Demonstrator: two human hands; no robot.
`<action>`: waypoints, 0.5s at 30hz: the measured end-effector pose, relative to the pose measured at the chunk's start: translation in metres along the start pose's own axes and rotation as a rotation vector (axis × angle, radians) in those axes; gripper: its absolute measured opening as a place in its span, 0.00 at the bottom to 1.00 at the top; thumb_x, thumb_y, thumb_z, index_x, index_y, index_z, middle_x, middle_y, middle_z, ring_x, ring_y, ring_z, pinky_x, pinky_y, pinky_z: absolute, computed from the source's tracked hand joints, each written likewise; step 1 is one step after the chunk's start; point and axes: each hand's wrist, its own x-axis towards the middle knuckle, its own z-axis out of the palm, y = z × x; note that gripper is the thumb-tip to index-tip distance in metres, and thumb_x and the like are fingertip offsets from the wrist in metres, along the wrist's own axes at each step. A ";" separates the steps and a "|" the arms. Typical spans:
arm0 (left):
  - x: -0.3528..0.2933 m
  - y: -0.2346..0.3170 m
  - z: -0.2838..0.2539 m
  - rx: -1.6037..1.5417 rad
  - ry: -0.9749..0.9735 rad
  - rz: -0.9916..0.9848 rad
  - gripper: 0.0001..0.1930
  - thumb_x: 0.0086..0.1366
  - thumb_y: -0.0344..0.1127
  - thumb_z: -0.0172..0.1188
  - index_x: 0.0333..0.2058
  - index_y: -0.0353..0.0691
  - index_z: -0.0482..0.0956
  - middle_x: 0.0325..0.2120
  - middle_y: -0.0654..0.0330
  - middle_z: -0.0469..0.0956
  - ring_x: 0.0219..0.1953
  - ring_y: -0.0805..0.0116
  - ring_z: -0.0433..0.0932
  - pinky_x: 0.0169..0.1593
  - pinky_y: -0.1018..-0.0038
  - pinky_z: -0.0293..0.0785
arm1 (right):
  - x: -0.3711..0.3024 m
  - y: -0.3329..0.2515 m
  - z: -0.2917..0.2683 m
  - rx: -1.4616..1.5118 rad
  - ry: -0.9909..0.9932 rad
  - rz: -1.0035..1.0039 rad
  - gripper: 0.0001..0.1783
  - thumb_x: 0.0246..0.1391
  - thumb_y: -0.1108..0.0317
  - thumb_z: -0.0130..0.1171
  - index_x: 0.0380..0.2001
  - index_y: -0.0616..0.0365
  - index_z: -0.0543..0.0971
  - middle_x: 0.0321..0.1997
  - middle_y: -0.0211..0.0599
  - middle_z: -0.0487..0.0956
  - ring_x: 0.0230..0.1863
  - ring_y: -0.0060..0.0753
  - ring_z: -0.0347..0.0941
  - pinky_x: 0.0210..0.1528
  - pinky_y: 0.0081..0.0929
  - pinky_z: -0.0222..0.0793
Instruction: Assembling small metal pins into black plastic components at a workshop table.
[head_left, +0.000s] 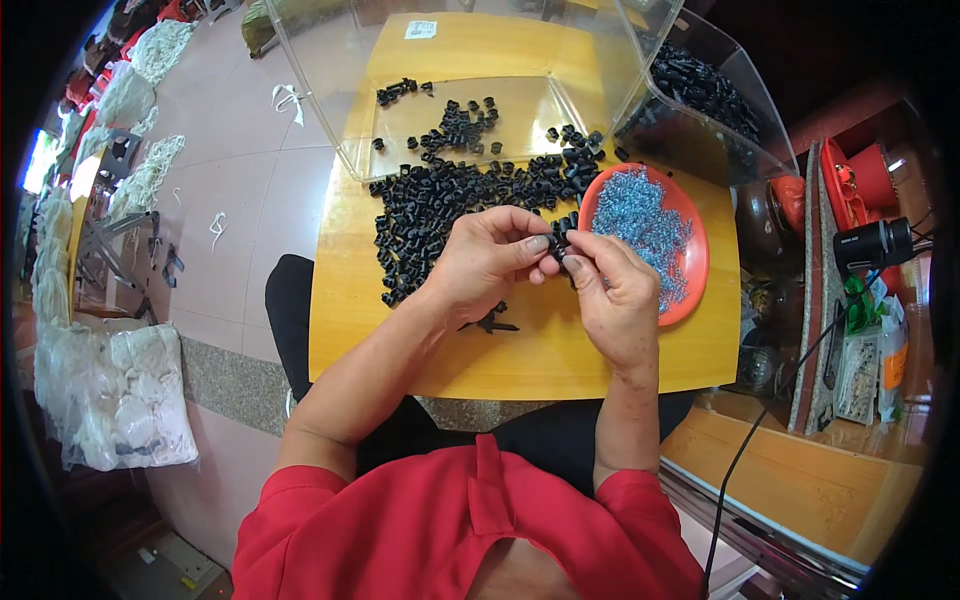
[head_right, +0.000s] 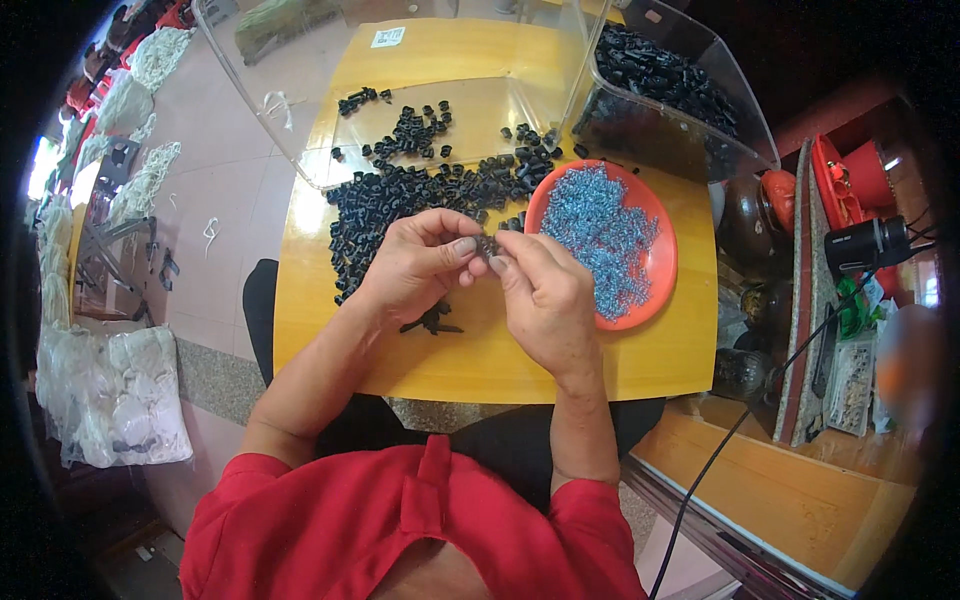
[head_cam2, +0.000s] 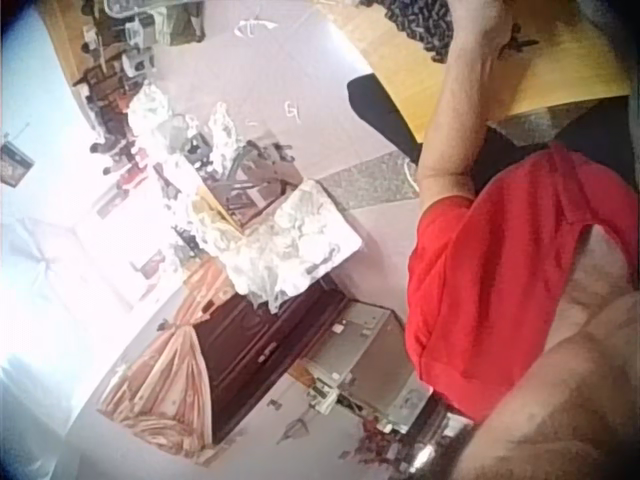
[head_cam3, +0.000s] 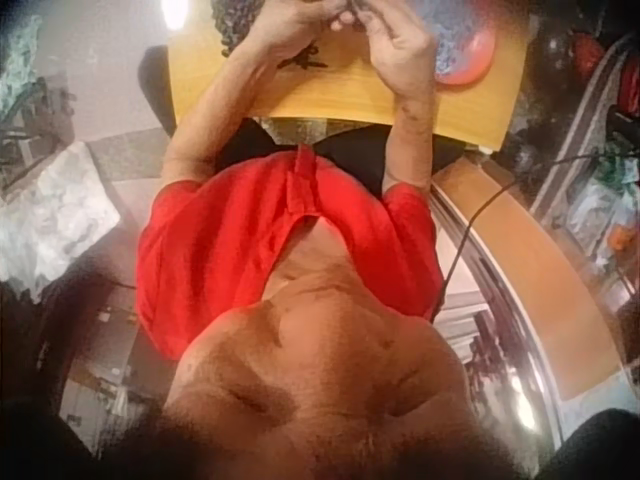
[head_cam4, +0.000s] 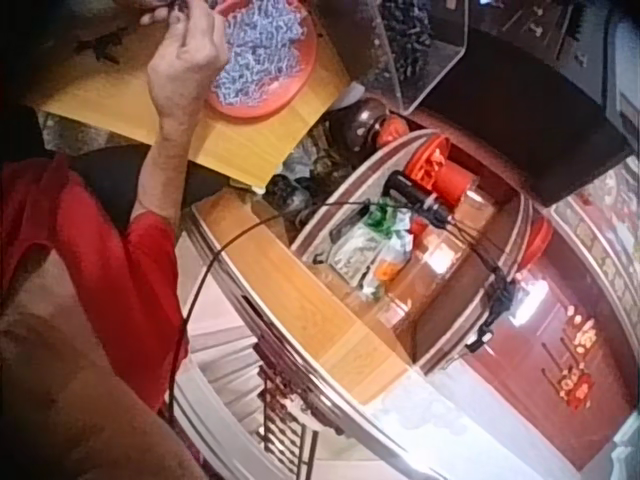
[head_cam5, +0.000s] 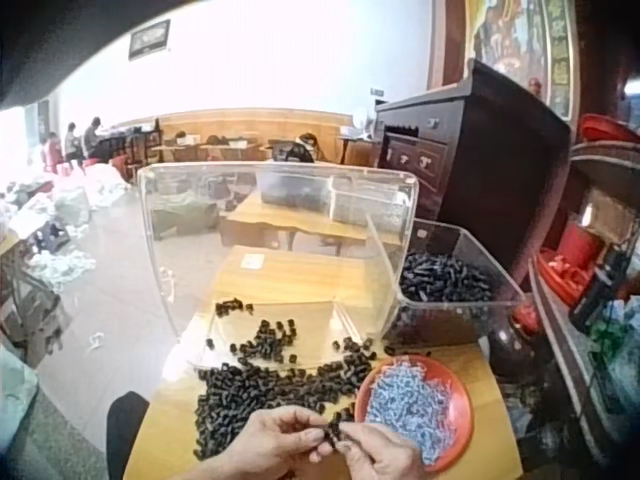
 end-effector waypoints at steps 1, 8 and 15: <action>0.000 0.000 -0.001 -0.057 0.008 -0.021 0.06 0.56 0.23 0.54 0.34 0.30 0.71 0.25 0.56 0.74 0.26 0.72 0.74 0.28 0.80 0.71 | 0.001 -0.001 0.000 0.031 0.012 0.035 0.09 0.41 0.80 0.55 0.31 0.64 0.74 0.28 0.43 0.74 0.29 0.42 0.72 0.30 0.29 0.67; -0.001 -0.003 0.000 -0.055 -0.009 -0.048 0.06 0.56 0.24 0.54 0.33 0.30 0.71 0.25 0.57 0.74 0.25 0.71 0.74 0.27 0.80 0.71 | 0.001 0.004 0.001 -0.019 -0.028 -0.030 0.08 0.43 0.81 0.56 0.31 0.64 0.75 0.27 0.37 0.75 0.26 0.27 0.71 0.28 0.19 0.65; -0.004 -0.002 0.006 0.115 -0.012 -0.036 0.05 0.56 0.23 0.54 0.32 0.30 0.72 0.25 0.57 0.75 0.25 0.73 0.74 0.27 0.82 0.71 | 0.002 0.006 -0.001 -0.012 -0.004 -0.052 0.07 0.44 0.79 0.55 0.31 0.65 0.76 0.27 0.37 0.75 0.27 0.27 0.71 0.29 0.19 0.66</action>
